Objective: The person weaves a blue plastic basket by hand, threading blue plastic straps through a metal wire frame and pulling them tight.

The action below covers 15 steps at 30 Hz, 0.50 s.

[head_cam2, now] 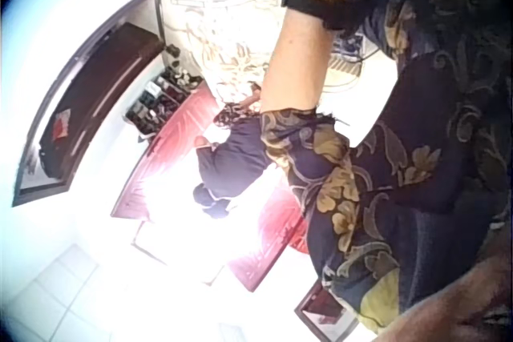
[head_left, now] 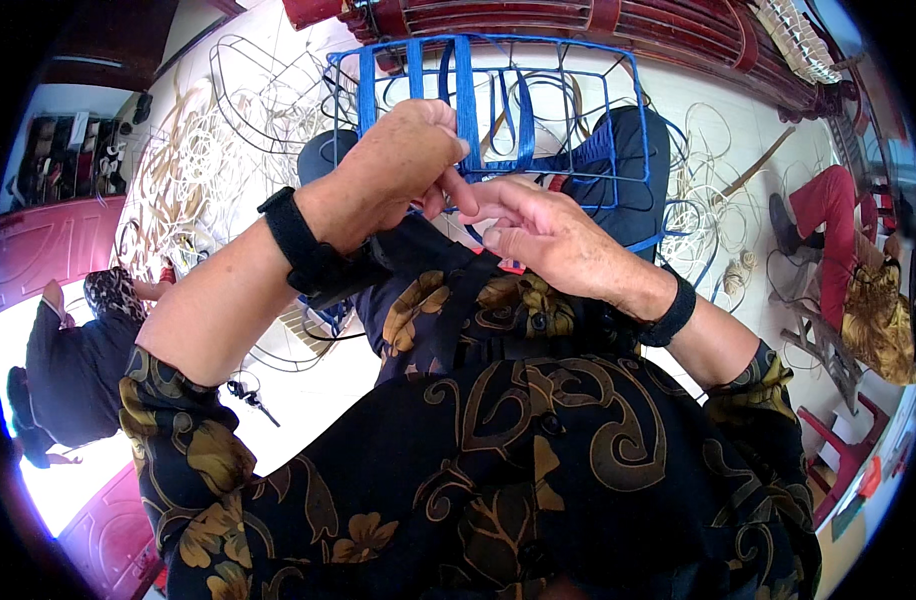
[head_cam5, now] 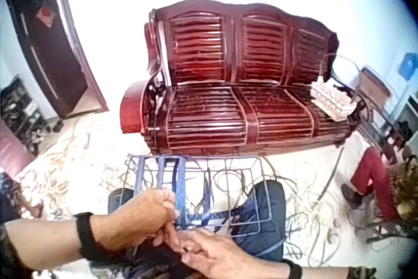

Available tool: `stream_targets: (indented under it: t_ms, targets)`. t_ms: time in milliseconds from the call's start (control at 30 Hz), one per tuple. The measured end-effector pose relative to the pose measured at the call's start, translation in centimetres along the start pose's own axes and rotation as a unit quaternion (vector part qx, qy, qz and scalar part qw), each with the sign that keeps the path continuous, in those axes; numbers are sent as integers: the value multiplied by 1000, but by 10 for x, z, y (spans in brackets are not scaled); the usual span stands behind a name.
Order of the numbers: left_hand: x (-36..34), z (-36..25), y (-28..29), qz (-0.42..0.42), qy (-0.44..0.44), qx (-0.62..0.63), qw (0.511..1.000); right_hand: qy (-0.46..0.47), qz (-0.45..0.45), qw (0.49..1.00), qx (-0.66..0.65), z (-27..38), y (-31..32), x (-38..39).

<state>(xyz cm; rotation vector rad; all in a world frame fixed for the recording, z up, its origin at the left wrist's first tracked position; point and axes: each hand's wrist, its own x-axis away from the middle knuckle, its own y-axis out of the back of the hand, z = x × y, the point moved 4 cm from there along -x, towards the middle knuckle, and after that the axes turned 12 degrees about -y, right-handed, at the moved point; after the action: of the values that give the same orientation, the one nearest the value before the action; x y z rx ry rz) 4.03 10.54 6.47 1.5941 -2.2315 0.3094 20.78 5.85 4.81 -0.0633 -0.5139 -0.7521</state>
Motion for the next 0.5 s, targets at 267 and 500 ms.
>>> stream_targets:
  t_ms: [267, 500]
  targets:
    - [2, -4, -9, 9, -18, 0, 1000, 51, -72, 991, 96, 4, -1, 1]
    - [4, 3, -9, -16, -10, 1, 1000, 54, -116, 987, 100, 6, -6, -1]
